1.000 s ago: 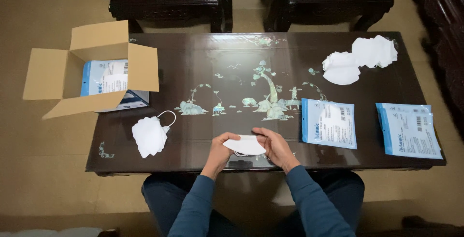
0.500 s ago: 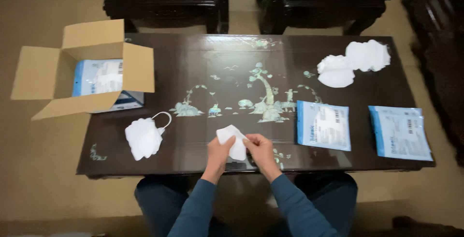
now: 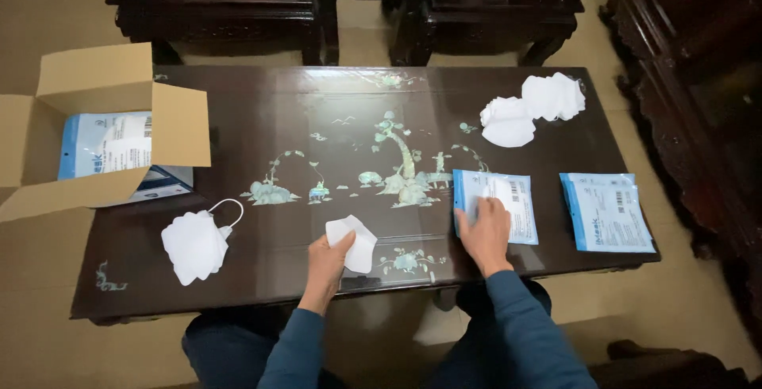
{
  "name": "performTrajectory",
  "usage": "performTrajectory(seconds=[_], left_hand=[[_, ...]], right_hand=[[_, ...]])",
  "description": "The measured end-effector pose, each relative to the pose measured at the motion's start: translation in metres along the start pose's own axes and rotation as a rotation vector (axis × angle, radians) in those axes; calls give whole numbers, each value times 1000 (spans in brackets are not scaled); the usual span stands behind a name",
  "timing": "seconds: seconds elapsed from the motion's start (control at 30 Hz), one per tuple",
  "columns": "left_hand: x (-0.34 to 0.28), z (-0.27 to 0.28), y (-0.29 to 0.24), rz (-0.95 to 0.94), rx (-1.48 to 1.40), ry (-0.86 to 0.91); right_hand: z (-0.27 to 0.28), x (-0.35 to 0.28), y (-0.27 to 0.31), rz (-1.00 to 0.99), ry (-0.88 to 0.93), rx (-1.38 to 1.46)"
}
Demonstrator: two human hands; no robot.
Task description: Packaging individual face masks into blue plastic envelopes
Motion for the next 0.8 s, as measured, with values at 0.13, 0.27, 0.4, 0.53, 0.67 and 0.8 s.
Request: performTrajectory(seconds=[0.13, 0.27, 0.4, 0.53, 0.67, 0.8], left_hand=[[-5, 5, -3, 1, 17, -24], [-8, 2, -6, 17, 93, -26], [-8, -1, -6, -26, 95, -27], [-3, -26, 19, 48, -7, 98], [-11, -46, 33, 116, -63, 198], [15, -39, 57, 201, -13, 297]], right_hand=[[-22, -13, -5, 6, 11, -56], [-18, -14, -3, -21, 37, -62], [-13, -22, 21, 103, -65, -156], [-16, -46, 78, 353, -149, -76], [-1, -63, 134, 436, -148, 80], [-8, -70, 146, 510, -61, 248]])
Point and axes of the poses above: each hand's wrist, its own x-axis towards the middle knuckle, its own z-axis out of the back of the hand, y = z × x, the point moved 7 cm from there along x, towards the middle knuckle, and after that the axes turned 14 degrees about z, right-handed, at the moved point
